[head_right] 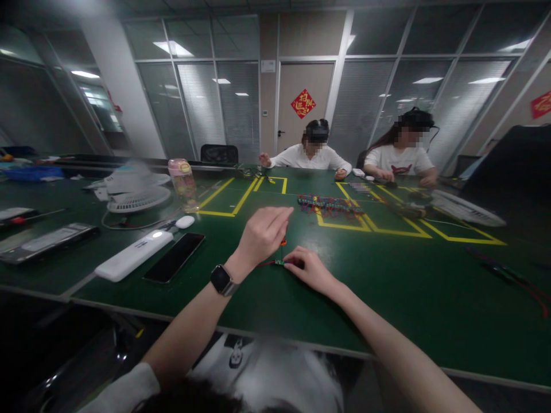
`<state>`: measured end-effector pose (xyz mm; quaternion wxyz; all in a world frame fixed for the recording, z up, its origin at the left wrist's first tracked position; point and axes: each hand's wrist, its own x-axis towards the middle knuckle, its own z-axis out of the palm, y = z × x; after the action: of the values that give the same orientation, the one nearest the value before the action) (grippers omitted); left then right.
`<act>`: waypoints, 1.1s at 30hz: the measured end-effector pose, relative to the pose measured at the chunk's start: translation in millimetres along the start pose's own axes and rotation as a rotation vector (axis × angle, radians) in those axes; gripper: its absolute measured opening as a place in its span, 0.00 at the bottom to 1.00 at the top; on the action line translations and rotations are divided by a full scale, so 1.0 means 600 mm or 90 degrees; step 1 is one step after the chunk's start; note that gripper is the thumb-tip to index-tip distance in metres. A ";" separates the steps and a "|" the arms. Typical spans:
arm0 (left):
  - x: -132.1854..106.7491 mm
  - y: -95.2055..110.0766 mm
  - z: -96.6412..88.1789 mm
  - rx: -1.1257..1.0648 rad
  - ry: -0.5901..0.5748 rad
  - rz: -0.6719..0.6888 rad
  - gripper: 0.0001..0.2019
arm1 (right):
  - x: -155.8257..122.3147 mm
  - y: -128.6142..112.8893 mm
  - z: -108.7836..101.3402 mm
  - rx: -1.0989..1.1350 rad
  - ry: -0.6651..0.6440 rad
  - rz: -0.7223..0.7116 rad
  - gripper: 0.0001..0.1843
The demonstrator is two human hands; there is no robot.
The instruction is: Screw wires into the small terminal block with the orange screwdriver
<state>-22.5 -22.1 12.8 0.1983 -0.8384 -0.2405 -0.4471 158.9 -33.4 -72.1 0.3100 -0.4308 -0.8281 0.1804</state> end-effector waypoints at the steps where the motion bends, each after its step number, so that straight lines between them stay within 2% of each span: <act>1: 0.000 0.000 0.001 -0.003 0.002 0.000 0.17 | 0.000 0.000 0.000 0.000 0.001 0.000 0.07; 5: -0.002 -0.001 0.002 0.022 0.028 -0.016 0.14 | 0.000 -0.001 0.001 -0.002 0.003 0.001 0.07; 8: -0.003 0.000 -0.001 0.034 0.016 0.000 0.13 | 0.000 -0.001 0.001 -0.002 0.006 0.000 0.07; 13: 0.001 0.011 -0.005 -0.096 -0.004 0.000 0.14 | 0.000 -0.002 0.002 0.000 0.011 -0.005 0.07; 15: 0.002 0.015 -0.003 -0.183 -0.003 -0.038 0.16 | -0.001 -0.001 0.001 0.003 0.008 -0.006 0.08; 18: 0.002 0.018 0.004 -0.286 0.024 -0.117 0.12 | -0.002 0.000 0.002 -0.001 0.012 -0.008 0.08; 21: 0.000 0.018 0.008 -0.297 0.046 -0.174 0.09 | -0.002 0.001 0.004 -0.010 0.021 -0.009 0.08; 25: 0.000 0.019 0.005 -0.303 0.048 -0.212 0.11 | -0.002 0.000 0.005 -0.012 0.022 -0.009 0.07; 29: 0.005 0.019 0.004 -0.436 0.048 -0.240 0.16 | -0.003 0.000 0.005 -0.013 0.024 -0.016 0.06; 33: 0.006 0.012 0.010 -0.502 0.072 -0.305 0.13 | -0.004 0.001 0.005 -0.014 0.021 -0.012 0.07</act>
<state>-12.4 -23.9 12.0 -0.2317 -0.7448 -0.2276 -0.5829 158.1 -35.0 -75.7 0.3207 -0.4291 -0.8289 0.1609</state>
